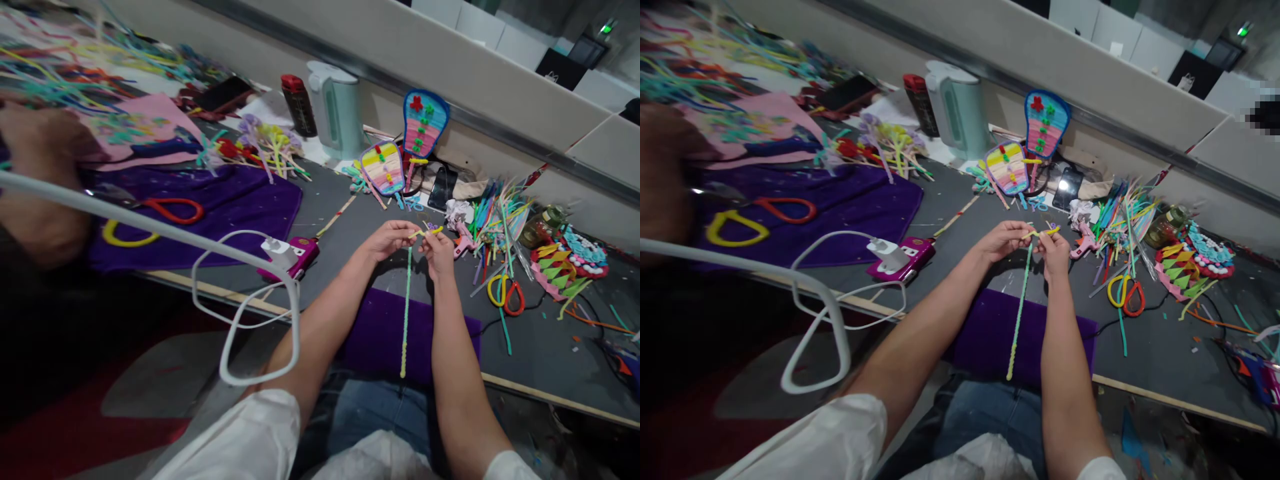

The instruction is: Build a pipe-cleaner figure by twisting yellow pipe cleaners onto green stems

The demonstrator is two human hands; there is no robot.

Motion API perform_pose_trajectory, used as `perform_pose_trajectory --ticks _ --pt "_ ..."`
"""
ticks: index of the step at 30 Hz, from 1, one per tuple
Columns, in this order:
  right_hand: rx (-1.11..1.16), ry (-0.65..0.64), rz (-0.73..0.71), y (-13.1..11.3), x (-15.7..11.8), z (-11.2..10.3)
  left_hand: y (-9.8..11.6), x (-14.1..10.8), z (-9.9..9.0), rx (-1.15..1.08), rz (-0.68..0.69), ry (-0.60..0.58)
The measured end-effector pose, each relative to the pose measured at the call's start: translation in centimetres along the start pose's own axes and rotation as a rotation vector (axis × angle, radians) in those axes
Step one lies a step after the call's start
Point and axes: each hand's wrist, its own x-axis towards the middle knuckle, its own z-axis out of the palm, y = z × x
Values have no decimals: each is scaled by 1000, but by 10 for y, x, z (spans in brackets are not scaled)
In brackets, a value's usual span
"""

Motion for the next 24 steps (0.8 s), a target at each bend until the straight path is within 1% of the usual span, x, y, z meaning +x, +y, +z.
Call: perform_pose_trajectory --ticks 3,6,10,15,19,24 --pt "109 -52 72 -4 -4 4 -7 2 3 -78 12 -20" --pt "181 -67 101 -6 -6 8 -15 5 5 -125 40 1" --pt "181 -34 112 -8 -7 10 -19 7 6 -145 68 42" --pt "179 -22 115 -7 -7 11 -19 7 7 -92 103 56" --pt "125 21 46 0 -5 13 -21 9 8 -66 186 93" --pt "-53 137 -169 10 -1 13 -22 10 15 -112 213 162"
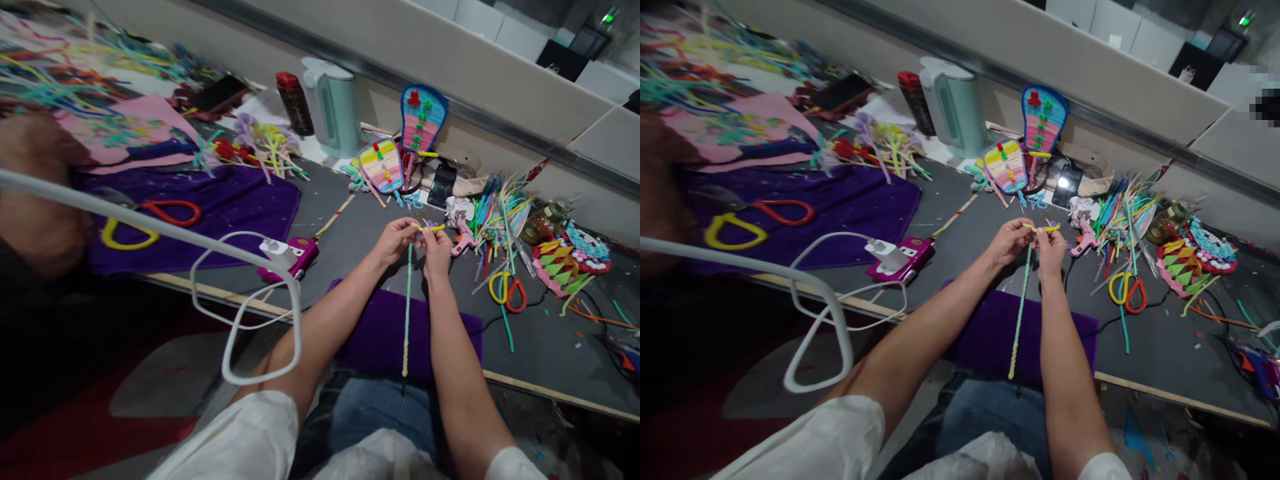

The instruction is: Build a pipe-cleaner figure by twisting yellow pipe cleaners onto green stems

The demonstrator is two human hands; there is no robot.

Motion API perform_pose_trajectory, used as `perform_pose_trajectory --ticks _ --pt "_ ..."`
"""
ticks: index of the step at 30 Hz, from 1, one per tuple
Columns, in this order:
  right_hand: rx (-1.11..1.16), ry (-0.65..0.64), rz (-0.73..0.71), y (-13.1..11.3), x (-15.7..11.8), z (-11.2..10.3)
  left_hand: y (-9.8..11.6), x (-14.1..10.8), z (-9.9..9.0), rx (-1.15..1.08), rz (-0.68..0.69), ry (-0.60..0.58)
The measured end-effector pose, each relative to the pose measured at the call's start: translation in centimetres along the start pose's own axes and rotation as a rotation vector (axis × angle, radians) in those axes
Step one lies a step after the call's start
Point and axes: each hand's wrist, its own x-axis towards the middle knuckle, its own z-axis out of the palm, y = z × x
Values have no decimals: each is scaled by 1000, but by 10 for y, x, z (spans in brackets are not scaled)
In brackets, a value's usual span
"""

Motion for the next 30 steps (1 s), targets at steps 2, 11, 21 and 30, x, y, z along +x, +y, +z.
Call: perform_pose_trajectory --ticks 2,11,21,30 --pt "-113 33 -89 2 0 -1 0 -1 3 -11 10 19" --pt "-623 103 -369 -1 -8 -6 1 -3 11 78 33 123" --pt "-347 0 -159 -3 -11 -3 5 -4 11 42 -14 103" --pt "-128 -35 -37 -3 -6 -6 18 -7 2 168 10 -75"
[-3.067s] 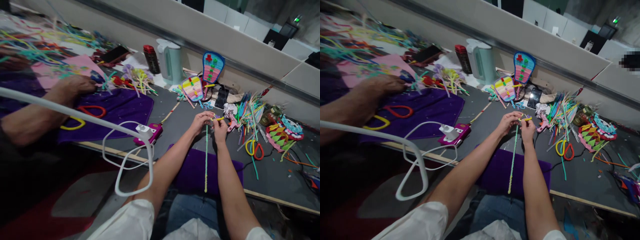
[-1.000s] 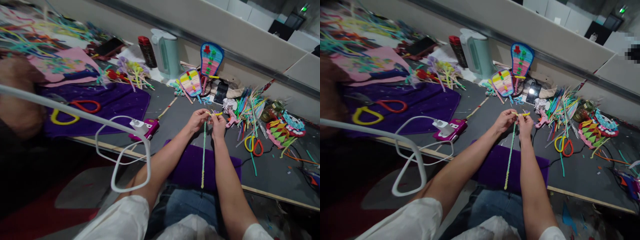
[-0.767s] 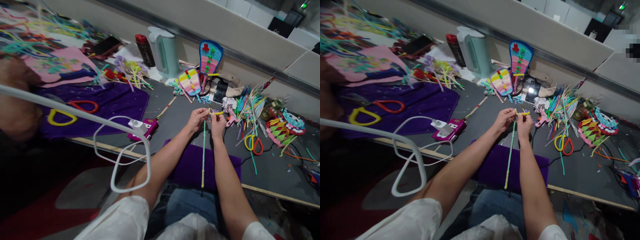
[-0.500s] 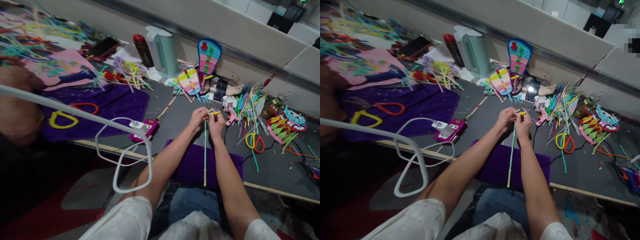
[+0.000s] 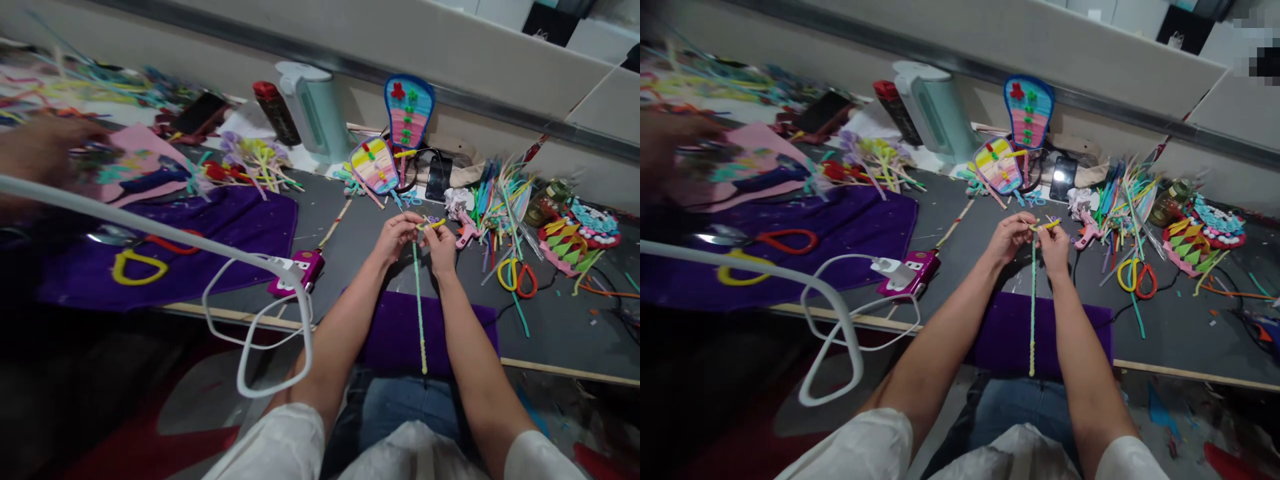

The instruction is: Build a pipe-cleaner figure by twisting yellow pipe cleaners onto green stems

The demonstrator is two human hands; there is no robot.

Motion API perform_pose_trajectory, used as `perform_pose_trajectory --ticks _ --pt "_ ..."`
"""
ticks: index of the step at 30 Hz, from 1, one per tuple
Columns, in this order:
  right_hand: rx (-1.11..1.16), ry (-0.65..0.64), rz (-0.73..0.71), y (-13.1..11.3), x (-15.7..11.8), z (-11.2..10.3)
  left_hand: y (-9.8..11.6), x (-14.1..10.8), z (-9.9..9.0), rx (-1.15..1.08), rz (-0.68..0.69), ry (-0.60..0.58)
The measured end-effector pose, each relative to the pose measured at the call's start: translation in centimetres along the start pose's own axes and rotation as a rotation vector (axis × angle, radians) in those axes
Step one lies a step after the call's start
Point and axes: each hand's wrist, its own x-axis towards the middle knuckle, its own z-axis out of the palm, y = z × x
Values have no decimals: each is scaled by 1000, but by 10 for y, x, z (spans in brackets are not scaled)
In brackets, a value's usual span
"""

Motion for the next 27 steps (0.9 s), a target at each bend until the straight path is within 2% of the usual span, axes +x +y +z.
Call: perform_pose_trajectory --ticks 3,11,20,27 --pt "12 2 -11 -1 1 -2 3 -1 -3 109 20 -44" --pt "-38 17 -52 -2 3 -8 9 -1 -8 400 188 -95" --pt "-132 53 -62 -7 0 -8 12 -3 -7 470 193 -58" --pt "-240 42 -122 -6 -1 -11 8 -1 -5 413 181 -21"
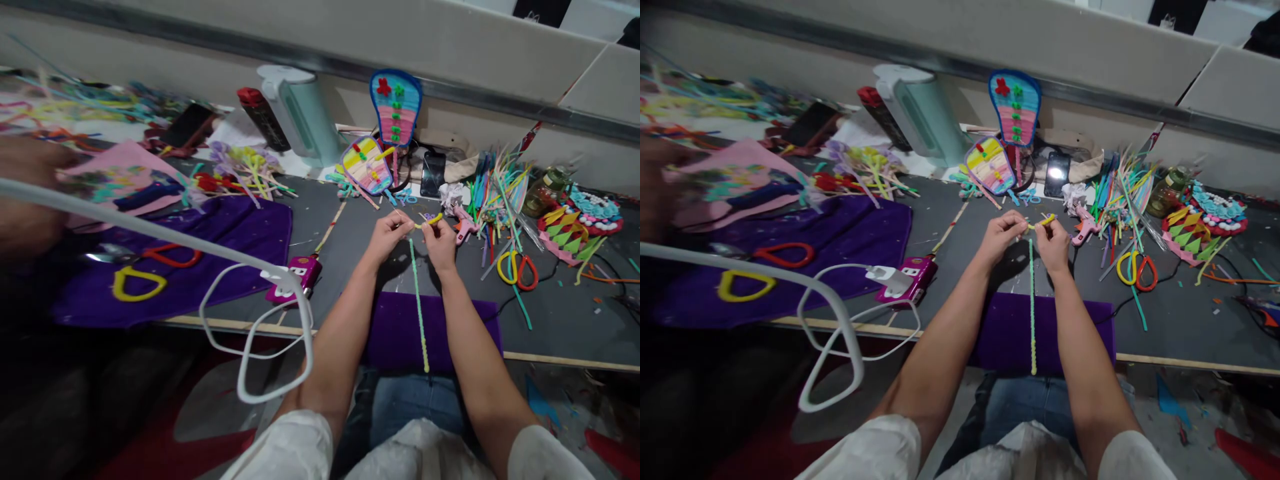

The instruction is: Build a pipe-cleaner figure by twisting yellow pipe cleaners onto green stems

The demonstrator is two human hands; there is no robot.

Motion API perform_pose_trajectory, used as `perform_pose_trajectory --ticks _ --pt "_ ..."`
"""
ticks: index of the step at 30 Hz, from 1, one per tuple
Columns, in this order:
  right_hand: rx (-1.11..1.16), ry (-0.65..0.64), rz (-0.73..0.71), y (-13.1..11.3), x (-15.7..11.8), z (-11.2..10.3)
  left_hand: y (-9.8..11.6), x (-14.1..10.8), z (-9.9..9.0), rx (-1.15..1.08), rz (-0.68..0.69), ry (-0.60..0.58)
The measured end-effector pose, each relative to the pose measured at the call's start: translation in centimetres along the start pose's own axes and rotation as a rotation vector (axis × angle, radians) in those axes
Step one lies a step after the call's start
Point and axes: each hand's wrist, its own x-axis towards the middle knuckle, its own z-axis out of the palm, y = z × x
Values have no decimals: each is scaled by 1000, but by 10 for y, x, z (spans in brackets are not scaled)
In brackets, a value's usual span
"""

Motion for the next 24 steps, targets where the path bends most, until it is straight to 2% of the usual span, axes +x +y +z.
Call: perform_pose_trajectory --ticks 5,11,15,19,24 --pt "-16 -13 -33 -1 0 -1 -1 -1 4 -115 -114 3" --pt "139 -4 78 3 5 -2 3 -4 0 -223 -247 -47" --pt "279 -60 136 -1 6 -1 4 -5 -2 -307 -302 -58" --pt "494 -180 296 -11 3 -1 2 -7 0 -370 -291 -44" --pt "651 -238 419 -19 -2 1 -4 -9 4 -400 -255 -4"
